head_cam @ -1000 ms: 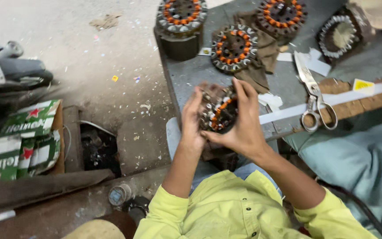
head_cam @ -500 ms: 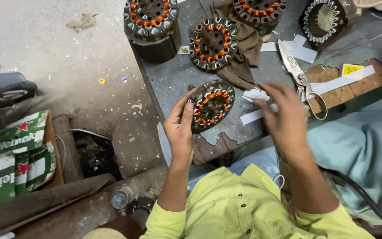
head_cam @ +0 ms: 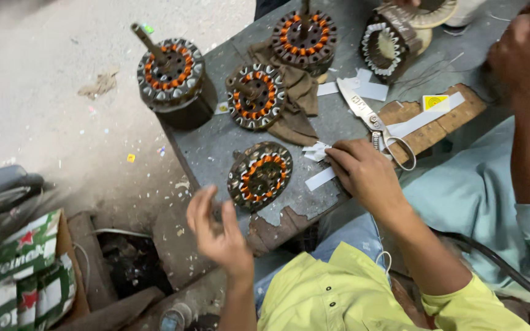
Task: The person cuts small strips of white material using scissors and places them into the slots of a circular motor stator. The person repeats this process for multiple stators on the workbench.
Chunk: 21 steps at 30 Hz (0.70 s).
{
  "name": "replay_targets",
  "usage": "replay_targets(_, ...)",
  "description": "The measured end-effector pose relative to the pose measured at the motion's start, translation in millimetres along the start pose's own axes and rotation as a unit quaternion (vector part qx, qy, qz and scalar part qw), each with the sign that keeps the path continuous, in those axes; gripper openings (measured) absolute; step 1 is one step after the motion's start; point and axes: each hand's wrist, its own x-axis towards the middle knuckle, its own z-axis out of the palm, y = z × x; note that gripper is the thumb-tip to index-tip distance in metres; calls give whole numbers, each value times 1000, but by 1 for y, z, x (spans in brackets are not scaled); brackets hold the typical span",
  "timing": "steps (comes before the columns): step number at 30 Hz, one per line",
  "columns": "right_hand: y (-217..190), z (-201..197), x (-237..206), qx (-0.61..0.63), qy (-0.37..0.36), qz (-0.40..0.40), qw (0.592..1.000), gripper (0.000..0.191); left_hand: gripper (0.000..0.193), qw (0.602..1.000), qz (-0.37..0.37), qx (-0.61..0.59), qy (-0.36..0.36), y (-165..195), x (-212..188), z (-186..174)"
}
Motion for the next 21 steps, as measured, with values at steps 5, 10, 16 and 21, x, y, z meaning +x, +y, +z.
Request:
replay_targets(5, -4, -7, -11, 43, 41, 11, 998, 30, 26, 989, 73, 50, -119, 19, -24, 16)
replay_targets(10, -22, -8, -35, 131, 16, 9, 991, 33, 39, 964, -21, 33, -263, 27, -25, 43)
replay_targets(16, -26, -9, -50, 181, 13, 28, 983, 36, 23, 964, -30, -7, -265, 15, -32, 57)
replay_targets(21, 3, -31, -40, 65, 82, 143, 984, 34, 15, 949, -174, -88, -248, 0, -39, 56)
